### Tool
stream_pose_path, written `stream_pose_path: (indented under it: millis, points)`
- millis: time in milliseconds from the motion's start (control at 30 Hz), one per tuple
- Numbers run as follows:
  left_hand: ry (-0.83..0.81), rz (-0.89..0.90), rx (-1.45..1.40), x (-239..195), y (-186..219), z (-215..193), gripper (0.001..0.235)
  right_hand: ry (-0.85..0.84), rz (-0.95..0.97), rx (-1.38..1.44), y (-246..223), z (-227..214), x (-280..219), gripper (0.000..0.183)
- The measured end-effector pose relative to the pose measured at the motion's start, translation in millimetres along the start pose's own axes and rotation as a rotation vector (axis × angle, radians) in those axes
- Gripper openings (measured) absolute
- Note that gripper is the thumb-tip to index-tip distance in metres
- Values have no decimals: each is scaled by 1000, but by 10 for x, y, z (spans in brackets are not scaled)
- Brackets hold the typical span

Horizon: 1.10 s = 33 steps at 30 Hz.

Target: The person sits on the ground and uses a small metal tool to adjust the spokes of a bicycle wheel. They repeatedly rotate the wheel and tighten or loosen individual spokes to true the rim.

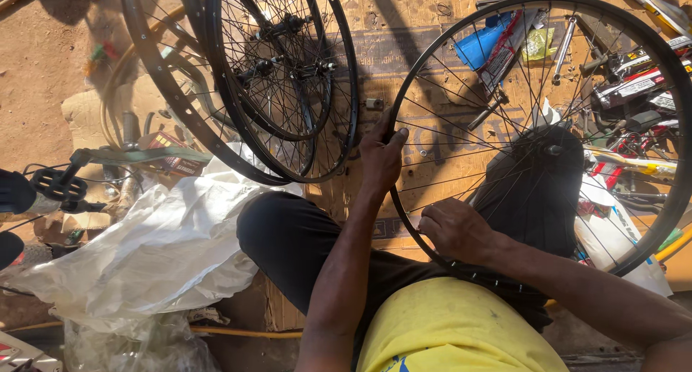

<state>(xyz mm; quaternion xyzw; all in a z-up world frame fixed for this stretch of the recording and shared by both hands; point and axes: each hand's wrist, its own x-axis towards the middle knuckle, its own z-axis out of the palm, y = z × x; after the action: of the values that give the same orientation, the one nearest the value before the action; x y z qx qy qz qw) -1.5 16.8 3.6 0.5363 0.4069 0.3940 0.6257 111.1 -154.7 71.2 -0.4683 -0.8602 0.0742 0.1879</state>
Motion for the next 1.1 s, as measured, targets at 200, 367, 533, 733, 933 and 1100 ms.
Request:
stream_pose_path:
  millis: [200, 367, 533, 733, 933, 1100]
  points:
    - [25, -18, -19, 46, -36, -31, 55, -6, -165, 15, 110, -31, 183, 19]
    - [46, 20, -54, 132, -141, -86, 55, -70, -61, 204, 142, -253, 227, 17]
    - [22, -125, -72, 166, -191, -150, 62, 115, 58, 142, 96, -318, 209, 23]
    - [6, -62, -125, 209, -231, -129, 62, 3, 250, -184, -9, -304, 227, 34]
    - [14, -75, -40, 65, -218, -39, 62, -100, 331, 29, -48, -42, 245, 25]
    - [-7, 49, -77, 11, -202, -66, 54, 169, 141, 84, -97, -168, 98, 17]
